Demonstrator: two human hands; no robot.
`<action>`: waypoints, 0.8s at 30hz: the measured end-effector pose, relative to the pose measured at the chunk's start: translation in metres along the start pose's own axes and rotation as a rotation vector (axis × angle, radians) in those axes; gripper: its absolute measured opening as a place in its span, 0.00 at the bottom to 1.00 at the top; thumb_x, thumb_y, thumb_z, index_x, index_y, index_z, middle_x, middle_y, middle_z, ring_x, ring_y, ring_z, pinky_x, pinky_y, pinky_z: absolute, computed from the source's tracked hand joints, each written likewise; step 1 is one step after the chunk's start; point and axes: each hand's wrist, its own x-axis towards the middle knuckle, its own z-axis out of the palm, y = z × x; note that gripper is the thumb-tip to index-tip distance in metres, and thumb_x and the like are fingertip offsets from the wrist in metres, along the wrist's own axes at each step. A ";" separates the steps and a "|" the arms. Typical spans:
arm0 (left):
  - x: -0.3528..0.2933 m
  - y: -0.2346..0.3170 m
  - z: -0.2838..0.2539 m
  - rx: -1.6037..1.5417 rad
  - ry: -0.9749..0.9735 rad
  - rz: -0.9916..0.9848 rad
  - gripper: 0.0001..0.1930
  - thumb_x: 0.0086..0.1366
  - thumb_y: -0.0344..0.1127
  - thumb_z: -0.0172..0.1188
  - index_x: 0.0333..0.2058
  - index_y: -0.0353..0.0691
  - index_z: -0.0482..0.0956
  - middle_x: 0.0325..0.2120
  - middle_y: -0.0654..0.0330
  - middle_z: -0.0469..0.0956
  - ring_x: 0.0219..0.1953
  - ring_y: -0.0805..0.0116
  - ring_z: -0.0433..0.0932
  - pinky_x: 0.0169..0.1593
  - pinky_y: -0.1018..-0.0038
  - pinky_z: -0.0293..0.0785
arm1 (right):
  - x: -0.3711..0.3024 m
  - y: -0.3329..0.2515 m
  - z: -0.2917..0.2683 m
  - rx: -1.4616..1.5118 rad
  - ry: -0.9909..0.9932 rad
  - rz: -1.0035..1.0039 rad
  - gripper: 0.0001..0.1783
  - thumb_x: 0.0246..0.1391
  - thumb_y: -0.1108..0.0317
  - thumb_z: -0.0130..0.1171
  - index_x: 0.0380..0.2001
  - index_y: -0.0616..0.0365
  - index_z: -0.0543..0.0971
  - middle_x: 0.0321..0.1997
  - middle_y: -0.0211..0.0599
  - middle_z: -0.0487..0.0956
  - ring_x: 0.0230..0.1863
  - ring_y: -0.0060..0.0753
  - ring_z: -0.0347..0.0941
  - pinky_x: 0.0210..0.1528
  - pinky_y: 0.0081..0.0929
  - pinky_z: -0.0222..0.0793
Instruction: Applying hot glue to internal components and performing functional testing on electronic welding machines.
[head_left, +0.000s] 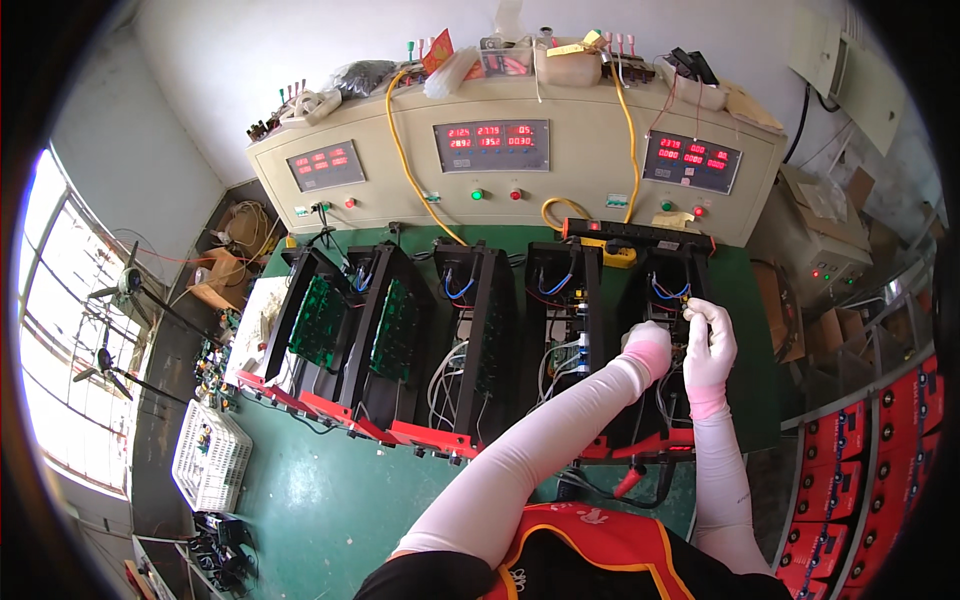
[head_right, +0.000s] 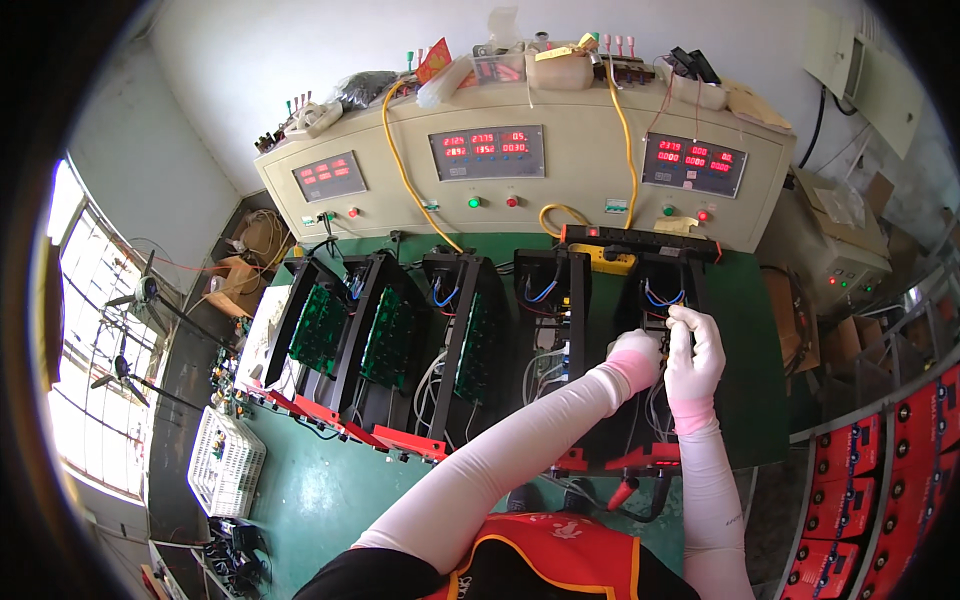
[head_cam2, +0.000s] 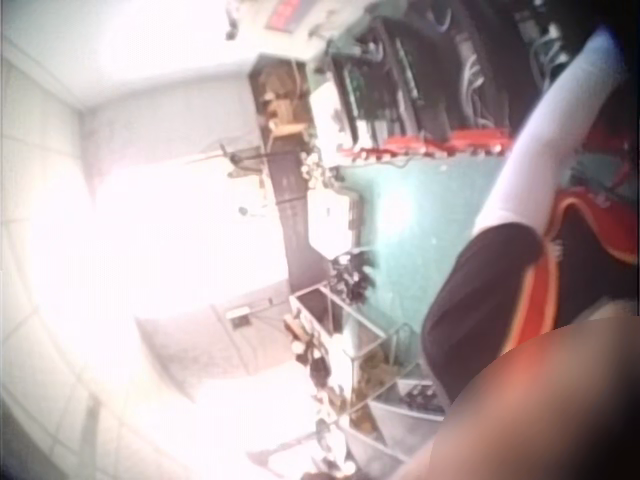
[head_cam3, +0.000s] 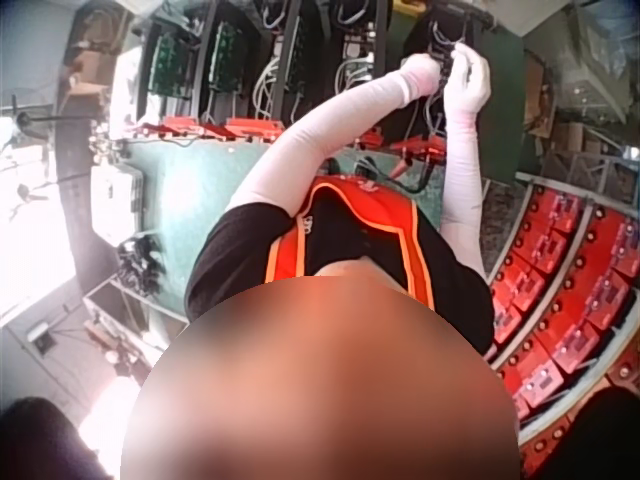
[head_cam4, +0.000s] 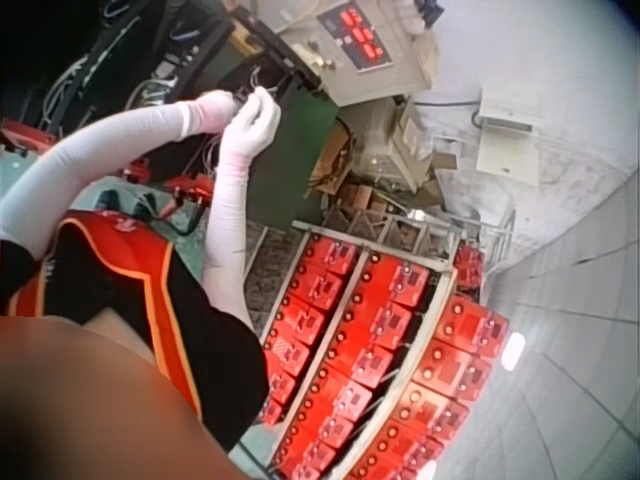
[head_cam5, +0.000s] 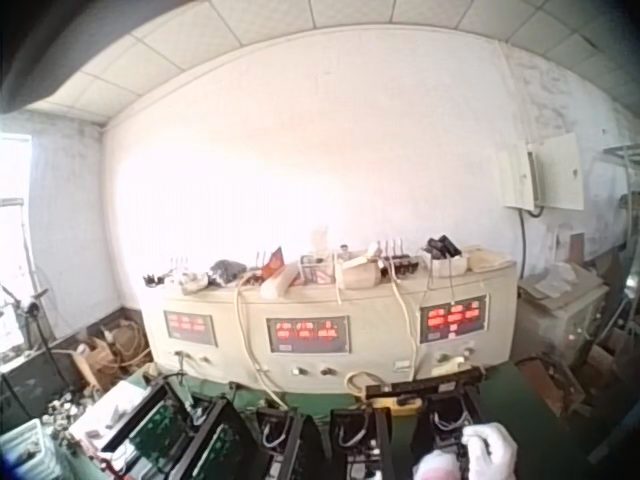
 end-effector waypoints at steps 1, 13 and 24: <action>0.001 -0.001 0.000 0.055 -0.028 0.014 0.14 0.61 0.42 0.59 0.41 0.44 0.85 0.42 0.52 0.82 0.46 0.53 0.81 0.49 0.60 0.78 | 0.000 0.000 0.000 0.005 0.000 0.005 0.07 0.60 0.78 0.51 0.38 0.64 0.79 0.37 0.35 0.79 0.38 0.26 0.77 0.44 0.22 0.72; 0.001 -0.009 0.000 -0.110 0.106 0.086 0.12 0.60 0.37 0.59 0.40 0.42 0.85 0.42 0.51 0.82 0.46 0.51 0.81 0.48 0.60 0.79 | -0.001 0.004 0.001 0.018 0.000 0.016 0.08 0.61 0.78 0.51 0.39 0.65 0.79 0.37 0.35 0.79 0.38 0.26 0.77 0.44 0.23 0.72; -0.008 0.003 -0.015 -0.002 -0.004 -0.003 0.14 0.58 0.33 0.62 0.44 0.45 0.84 0.46 0.55 0.81 0.49 0.56 0.81 0.47 0.63 0.80 | -0.001 0.003 -0.002 -0.008 -0.020 0.043 0.10 0.62 0.78 0.47 0.40 0.65 0.78 0.38 0.32 0.79 0.40 0.22 0.74 0.47 0.21 0.71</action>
